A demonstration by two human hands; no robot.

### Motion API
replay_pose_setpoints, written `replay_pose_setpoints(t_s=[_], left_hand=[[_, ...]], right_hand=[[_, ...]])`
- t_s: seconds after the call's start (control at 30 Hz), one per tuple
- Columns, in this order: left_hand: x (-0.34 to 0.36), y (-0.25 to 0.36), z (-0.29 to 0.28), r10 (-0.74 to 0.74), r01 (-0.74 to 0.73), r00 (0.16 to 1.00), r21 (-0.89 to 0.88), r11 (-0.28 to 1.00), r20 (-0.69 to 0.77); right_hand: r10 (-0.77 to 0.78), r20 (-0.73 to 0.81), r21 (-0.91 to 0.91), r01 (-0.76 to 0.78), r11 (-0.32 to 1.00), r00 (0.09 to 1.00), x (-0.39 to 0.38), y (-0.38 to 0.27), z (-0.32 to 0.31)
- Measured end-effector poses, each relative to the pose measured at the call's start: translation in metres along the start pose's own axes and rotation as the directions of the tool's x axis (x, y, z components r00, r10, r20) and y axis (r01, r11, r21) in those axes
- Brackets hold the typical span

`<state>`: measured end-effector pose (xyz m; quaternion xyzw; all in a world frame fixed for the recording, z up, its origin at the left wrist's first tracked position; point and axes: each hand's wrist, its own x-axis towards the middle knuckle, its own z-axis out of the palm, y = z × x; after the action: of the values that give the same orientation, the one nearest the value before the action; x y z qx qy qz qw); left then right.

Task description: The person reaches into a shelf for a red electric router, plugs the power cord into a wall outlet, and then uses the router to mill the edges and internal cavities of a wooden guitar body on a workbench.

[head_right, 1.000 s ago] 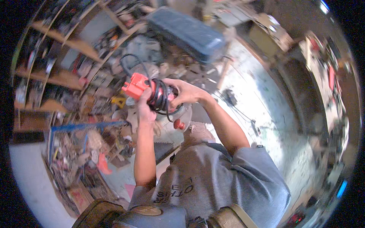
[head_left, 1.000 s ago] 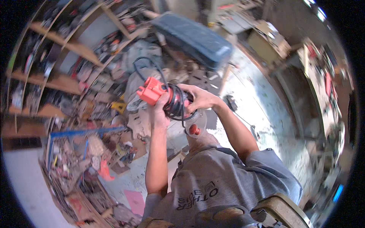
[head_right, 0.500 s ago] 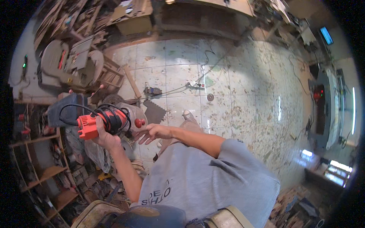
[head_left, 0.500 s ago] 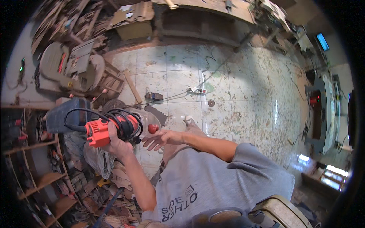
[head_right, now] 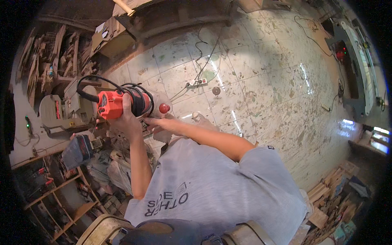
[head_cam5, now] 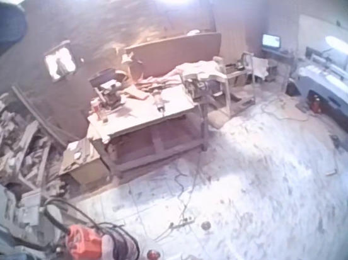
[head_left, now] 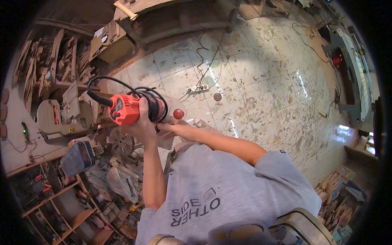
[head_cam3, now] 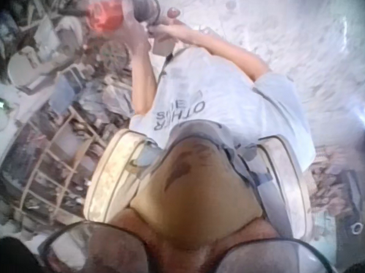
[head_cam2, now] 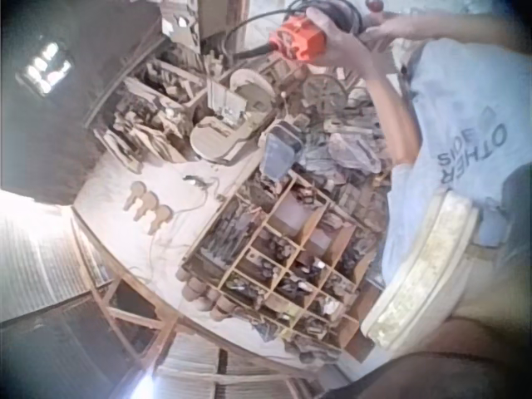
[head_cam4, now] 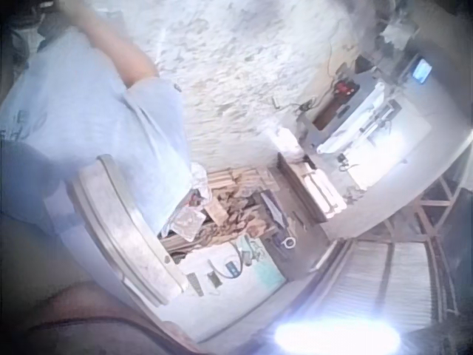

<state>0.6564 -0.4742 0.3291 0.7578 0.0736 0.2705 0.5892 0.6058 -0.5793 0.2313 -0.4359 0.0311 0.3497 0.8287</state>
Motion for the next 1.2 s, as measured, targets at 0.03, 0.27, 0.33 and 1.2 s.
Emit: replay_pose_setpoints(t_s=[0.03,0.27,0.33,1.2], left_hand=[[0.004,-0.003,0.005,0.038,-0.038,0.999,0.008,0.999,0.009],[0.039,-0.019,-0.001,0.107,-0.098,0.979,-0.061,0.993,0.175],[0.054,-0.027,-0.013,0.092,-0.055,0.968,-0.159,0.986,0.235],[0.086,-0.007,-0.05,-0.022,0.24,0.878,-0.399,0.885,0.479]], right_hand=[[0.001,-0.011,-0.05,-0.002,0.999,1.0,-0.003,-0.007,-0.004],[0.028,-0.004,-0.377,-0.027,0.926,1.0,-0.066,-0.046,-0.014],[-0.129,-0.1,-0.499,0.063,0.864,0.987,-0.083,-0.06,-0.04],[-0.907,-0.269,-0.873,0.316,0.372,0.325,-0.101,-0.163,0.005]])
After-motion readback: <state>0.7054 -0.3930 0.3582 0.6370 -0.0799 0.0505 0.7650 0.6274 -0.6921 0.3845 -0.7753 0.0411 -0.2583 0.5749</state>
